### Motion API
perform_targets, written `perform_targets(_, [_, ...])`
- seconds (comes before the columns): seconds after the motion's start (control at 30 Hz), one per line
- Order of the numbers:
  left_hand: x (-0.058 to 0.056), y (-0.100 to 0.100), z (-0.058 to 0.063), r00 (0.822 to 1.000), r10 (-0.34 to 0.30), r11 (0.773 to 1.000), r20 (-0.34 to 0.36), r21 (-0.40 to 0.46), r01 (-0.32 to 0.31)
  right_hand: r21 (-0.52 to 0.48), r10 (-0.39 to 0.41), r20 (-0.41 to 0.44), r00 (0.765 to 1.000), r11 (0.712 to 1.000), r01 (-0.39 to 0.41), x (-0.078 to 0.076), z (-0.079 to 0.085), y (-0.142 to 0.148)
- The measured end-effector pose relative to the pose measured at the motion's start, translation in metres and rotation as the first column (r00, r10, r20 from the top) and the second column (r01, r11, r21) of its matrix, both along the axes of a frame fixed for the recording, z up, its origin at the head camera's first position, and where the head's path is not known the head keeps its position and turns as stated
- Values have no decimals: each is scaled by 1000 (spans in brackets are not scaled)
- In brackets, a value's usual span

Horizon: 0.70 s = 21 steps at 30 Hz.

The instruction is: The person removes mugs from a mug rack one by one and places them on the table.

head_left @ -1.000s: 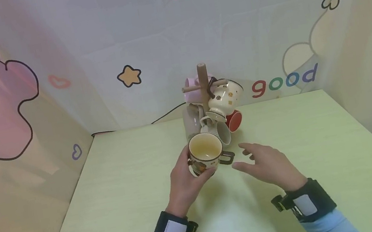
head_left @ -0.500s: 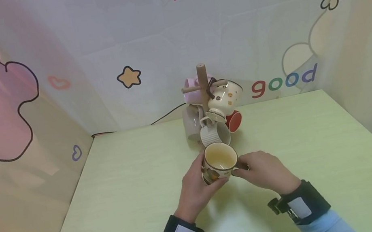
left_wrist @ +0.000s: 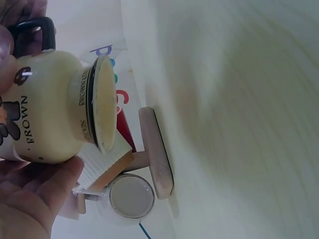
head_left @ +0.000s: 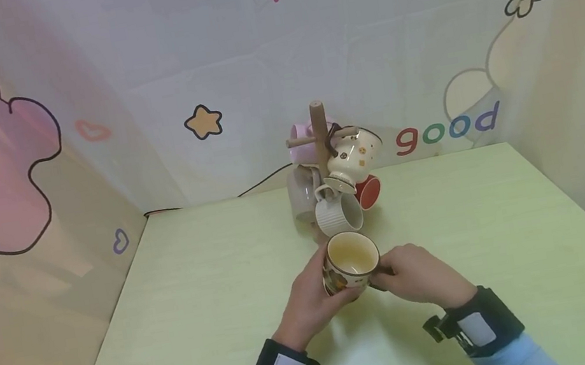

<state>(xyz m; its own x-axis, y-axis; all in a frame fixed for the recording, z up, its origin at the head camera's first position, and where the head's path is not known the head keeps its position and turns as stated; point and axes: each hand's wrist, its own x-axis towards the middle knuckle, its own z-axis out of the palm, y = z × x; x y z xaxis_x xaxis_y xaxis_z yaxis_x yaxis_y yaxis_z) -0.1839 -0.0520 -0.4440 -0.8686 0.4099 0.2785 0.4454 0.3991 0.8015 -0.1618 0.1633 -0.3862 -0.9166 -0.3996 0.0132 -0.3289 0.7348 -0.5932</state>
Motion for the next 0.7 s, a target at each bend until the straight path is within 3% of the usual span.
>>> perform_targets(0.17, [-1,0,0,998,-42,999,44,-10,42,-6,9,60,998,1000,-8,-1,0,1])
perform_targets(0.4, [-2,0,0,997,-71,997,9,-33,71,-22,-15,75,997,1000,17,3,1,0])
perform_targets(0.53, [-3,1,-1,996,-90,995,26,-33,91,-23,-42,86,995,999,44,4,1,-1])
perform_targets(0.7, [-3,3,-1,995,-94,991,26,-95,96,-26,-49,87,995,998,52,6,0,0])
